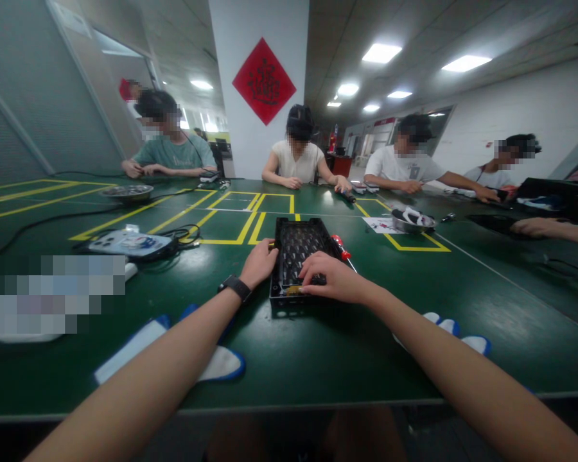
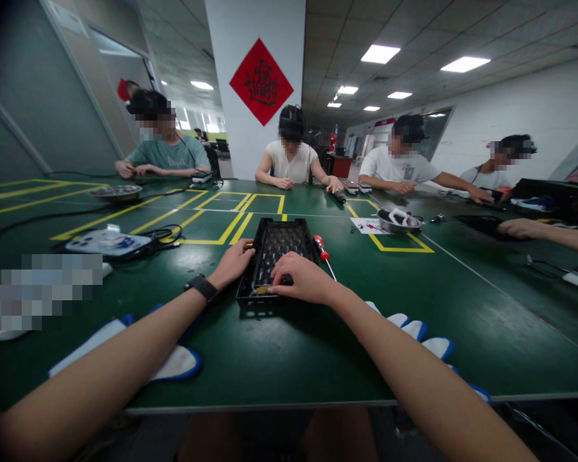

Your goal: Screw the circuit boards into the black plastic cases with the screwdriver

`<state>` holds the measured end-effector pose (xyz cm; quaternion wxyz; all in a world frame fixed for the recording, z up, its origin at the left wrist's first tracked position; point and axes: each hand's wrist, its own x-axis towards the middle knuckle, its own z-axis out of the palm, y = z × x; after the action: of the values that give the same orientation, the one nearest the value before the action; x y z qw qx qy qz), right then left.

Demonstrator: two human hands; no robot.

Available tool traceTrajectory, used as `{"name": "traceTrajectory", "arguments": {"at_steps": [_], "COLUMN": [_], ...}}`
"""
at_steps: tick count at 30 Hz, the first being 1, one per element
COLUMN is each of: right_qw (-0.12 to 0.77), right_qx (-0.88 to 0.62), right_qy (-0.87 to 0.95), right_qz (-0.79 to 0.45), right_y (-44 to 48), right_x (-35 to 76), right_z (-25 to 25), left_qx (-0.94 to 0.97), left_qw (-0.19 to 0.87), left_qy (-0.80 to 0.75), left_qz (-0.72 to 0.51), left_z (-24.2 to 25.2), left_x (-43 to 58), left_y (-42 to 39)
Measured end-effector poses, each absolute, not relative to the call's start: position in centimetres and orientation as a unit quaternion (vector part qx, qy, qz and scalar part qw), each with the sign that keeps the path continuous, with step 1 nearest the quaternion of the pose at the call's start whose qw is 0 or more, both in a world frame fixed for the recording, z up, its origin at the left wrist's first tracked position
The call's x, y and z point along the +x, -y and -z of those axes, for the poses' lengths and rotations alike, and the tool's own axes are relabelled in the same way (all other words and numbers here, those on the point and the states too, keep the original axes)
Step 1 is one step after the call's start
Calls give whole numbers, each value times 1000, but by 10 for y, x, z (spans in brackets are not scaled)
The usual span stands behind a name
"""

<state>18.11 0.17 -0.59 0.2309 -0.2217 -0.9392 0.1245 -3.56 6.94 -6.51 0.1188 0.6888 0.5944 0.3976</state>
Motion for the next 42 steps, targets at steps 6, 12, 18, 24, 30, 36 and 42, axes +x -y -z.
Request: {"name": "traceTrajectory", "arguments": {"at_steps": [6, 12, 18, 24, 30, 36, 42], "right_qw": [226, 205, 230, 214, 235, 219, 196], "right_qx": [-217, -213, -210, -211, -210, -211, -221], "right_qy": [941, 948, 943, 946, 941, 945, 946], "right_qz": [-127, -121, -121, -118, -121, -119, -129], "right_y": [-3, -3, -3, -3, -3, -2, -6], "right_x": [181, 181, 181, 181, 182, 182, 182], "right_z": [6, 6, 7, 8, 9, 7, 6], "left_qx": [687, 687, 684, 683, 646, 650, 674], "left_qw": [117, 121, 121, 129, 182, 177, 209], "left_qy": [-595, -589, -590, -587, -585, -622, -621], "left_qz": [-400, -409, -411, -415, -454, -398, -341], "left_z": [65, 65, 67, 67, 70, 73, 60], "left_x": [-35, -36, -36, -36, -39, -40, -43], "left_y": [-69, -70, -72, -71, -74, -86, -90]}}
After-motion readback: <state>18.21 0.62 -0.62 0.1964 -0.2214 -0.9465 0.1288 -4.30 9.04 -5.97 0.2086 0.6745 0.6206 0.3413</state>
